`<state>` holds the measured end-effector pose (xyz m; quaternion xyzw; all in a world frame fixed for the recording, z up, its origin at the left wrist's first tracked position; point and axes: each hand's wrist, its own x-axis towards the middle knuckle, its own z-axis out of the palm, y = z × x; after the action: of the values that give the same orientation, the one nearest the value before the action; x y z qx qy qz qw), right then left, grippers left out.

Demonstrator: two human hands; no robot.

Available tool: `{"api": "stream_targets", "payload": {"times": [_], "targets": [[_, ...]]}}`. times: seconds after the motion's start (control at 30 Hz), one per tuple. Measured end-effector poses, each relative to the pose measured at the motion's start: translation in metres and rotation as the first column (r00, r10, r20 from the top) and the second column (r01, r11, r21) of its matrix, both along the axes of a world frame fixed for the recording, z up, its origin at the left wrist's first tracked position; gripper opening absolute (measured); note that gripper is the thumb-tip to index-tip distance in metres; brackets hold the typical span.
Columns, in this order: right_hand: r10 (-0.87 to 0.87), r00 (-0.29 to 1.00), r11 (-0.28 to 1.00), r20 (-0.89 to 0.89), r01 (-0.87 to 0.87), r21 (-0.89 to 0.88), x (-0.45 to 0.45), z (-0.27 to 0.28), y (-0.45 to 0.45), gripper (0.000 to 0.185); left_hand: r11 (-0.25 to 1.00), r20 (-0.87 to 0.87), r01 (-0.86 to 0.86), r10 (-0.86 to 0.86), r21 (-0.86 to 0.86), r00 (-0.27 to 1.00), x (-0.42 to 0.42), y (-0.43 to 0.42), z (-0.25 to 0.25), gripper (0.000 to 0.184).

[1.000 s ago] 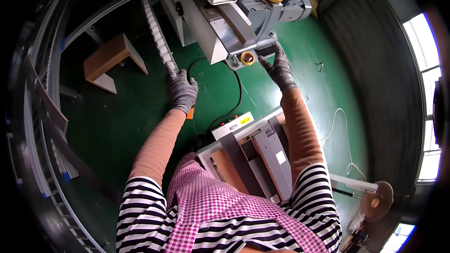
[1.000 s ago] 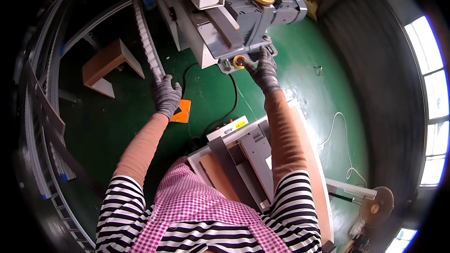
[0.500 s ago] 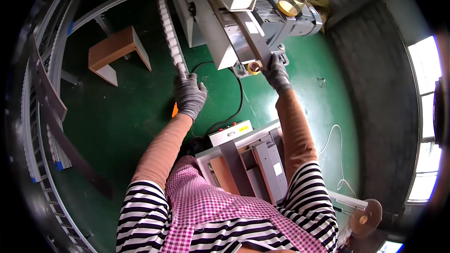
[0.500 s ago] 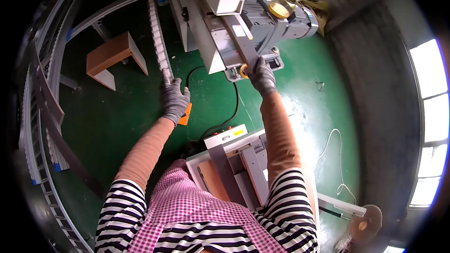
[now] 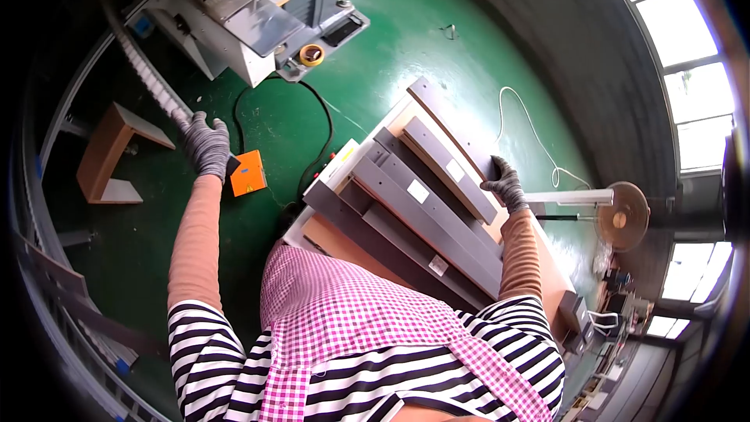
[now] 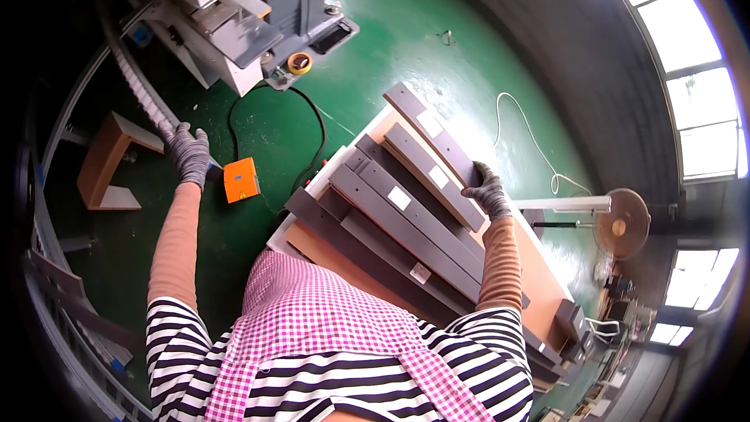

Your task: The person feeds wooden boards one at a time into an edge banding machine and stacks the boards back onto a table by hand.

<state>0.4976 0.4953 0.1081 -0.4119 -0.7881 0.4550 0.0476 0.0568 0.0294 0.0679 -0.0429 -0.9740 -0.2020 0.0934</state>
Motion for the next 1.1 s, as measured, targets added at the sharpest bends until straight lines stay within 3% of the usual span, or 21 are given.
{"api": "stream_targets", "payload": {"times": [0.13, 0.17, 0.2, 0.27, 0.3, 0.33, 0.43, 0.5, 0.6, 0.73, 0.9, 1.1], "targets": [[-0.050, 0.994, 0.998, 0.097, 0.047, 0.033, 0.042, -0.021, -0.008, 0.089, 0.999, 0.037, -0.011, 0.012, -0.032, 0.999, 0.000, 0.001, 0.004, 0.040], [-0.035, 0.994, 0.996, 0.106, 0.025, 0.090, 0.061, -0.049, 0.004, 0.088, 1.000, 0.057, -0.015, 0.016, -0.022, 0.998, 0.002, 0.003, 0.009, 0.040], [-0.001, 0.980, 0.980, 0.198, -0.038, 0.194, 0.062, -0.058, 0.002, 0.084, 1.000, 0.076, -0.022, 0.023, -0.013, 0.997, 0.005, 0.004, 0.015, 0.039], [-0.055, 0.816, 0.918, 0.575, -0.185, 0.350, 0.063, -0.073, 0.000, 0.081, 1.000, 0.034, -0.011, 0.012, -0.030, 0.999, 0.004, 0.002, 0.007, 0.039], [-0.080, 0.751, 0.949, 0.656, -0.143, 0.280, 0.053, -0.066, -0.006, 0.084, 0.999, -0.004, 0.000, 0.000, -0.047, 1.000, 0.003, 0.002, 0.009, 0.039], [-0.040, 0.682, 0.918, 0.731, -0.263, 0.295, 0.048, -0.068, -0.009, 0.094, 0.999, -0.012, -0.005, 0.005, -0.045, 1.000, 0.003, 0.001, 0.011, 0.039], [-0.041, 0.724, 0.909, 0.688, -0.258, 0.326, 0.043, -0.083, -0.008, 0.099, 1.000, 0.033, -0.008, 0.009, -0.013, 0.999, 0.007, 0.003, 0.016, 0.039], [-0.060, 0.830, 0.959, 0.555, -0.106, 0.263, 0.034, -0.090, -0.002, 0.100, 1.000, 0.009, -0.010, 0.011, -0.029, 1.000, 0.004, 0.003, 0.010, 0.040], [-0.040, 0.802, 0.936, 0.596, -0.179, 0.304, 0.019, -0.096, -0.001, 0.095, 0.999, 0.016, -0.017, 0.017, -0.033, 1.000, 0.004, 0.002, 0.009, 0.040], [-0.035, 0.760, 0.961, 0.649, -0.153, 0.231, 0.006, -0.092, 0.006, 0.087, 1.000, 0.030, -0.020, 0.020, -0.014, 0.999, 0.003, 0.002, 0.010, 0.040], [-0.027, 0.831, 0.941, 0.556, -0.167, 0.295, 0.007, -0.083, 0.004, 0.082, 0.999, -0.020, -0.017, 0.018, 0.042, 1.000, 0.004, 0.002, 0.007, 0.035], [-0.076, 0.777, 0.937, 0.624, -0.160, 0.312, 0.004, -0.099, 0.005, 0.080, 0.999, -0.055, -0.006, 0.009, 0.054, 0.998, 0.000, 0.001, 0.001, 0.036]]}}
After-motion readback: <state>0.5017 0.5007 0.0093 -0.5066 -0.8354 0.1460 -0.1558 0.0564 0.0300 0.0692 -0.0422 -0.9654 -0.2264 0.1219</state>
